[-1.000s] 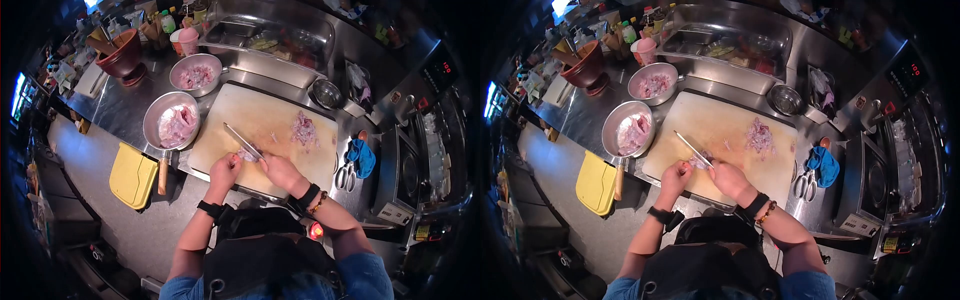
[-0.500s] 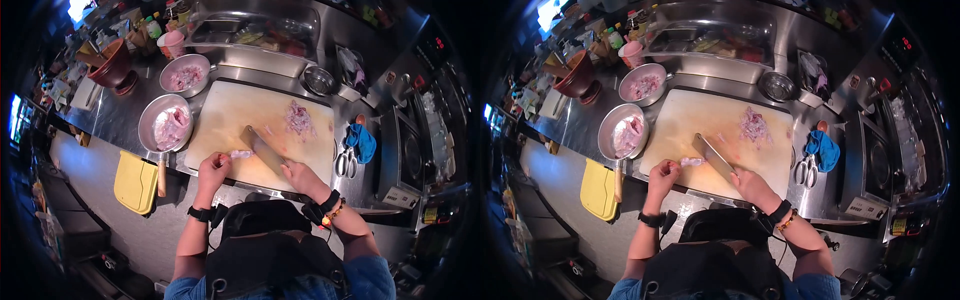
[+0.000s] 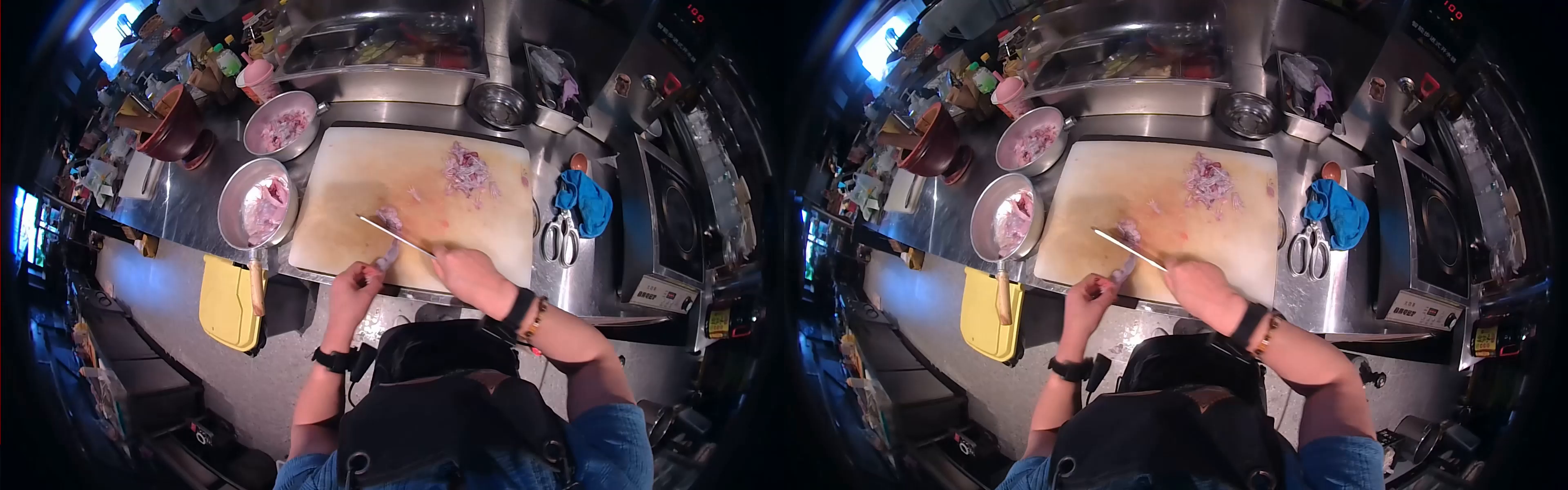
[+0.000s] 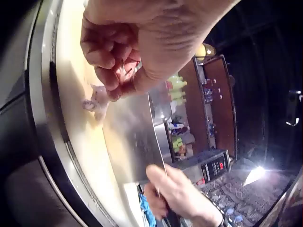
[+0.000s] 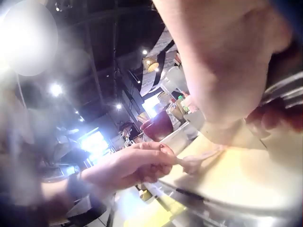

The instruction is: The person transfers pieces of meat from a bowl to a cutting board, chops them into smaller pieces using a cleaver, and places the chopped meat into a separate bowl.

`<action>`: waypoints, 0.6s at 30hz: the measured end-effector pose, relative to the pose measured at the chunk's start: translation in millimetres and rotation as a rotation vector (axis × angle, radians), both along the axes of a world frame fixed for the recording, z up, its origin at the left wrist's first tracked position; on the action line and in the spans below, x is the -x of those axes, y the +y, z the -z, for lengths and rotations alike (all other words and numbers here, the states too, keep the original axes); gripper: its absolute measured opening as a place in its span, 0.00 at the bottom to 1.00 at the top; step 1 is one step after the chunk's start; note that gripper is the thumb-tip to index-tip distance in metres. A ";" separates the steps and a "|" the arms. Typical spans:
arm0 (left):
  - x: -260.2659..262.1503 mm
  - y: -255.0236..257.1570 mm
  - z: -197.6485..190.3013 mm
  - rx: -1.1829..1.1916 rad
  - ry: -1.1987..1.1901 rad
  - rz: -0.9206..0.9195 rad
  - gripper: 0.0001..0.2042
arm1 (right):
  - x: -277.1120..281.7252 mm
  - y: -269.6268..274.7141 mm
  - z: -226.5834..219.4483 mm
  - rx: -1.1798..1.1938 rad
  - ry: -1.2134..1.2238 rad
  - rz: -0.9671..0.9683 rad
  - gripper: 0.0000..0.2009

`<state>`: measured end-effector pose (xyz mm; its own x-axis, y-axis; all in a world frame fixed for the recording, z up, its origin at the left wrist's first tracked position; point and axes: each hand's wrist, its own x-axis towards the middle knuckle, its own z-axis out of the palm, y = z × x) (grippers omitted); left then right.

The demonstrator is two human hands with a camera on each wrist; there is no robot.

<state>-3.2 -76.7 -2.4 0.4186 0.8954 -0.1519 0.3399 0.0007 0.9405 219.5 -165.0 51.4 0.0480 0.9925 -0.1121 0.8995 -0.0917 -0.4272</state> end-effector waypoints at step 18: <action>-32.8 -21.0 -4.8 -0.351 0.328 -0.086 0.09 | -46.9 -62.3 -1.8 0.019 0.567 0.253 0.15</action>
<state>29.6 -97.7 2.4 0.3213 0.9454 0.0538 0.6307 -0.2561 0.7325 266.4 -227.2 53.2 0.2092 0.9558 -0.2064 0.4825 -0.2845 -0.8284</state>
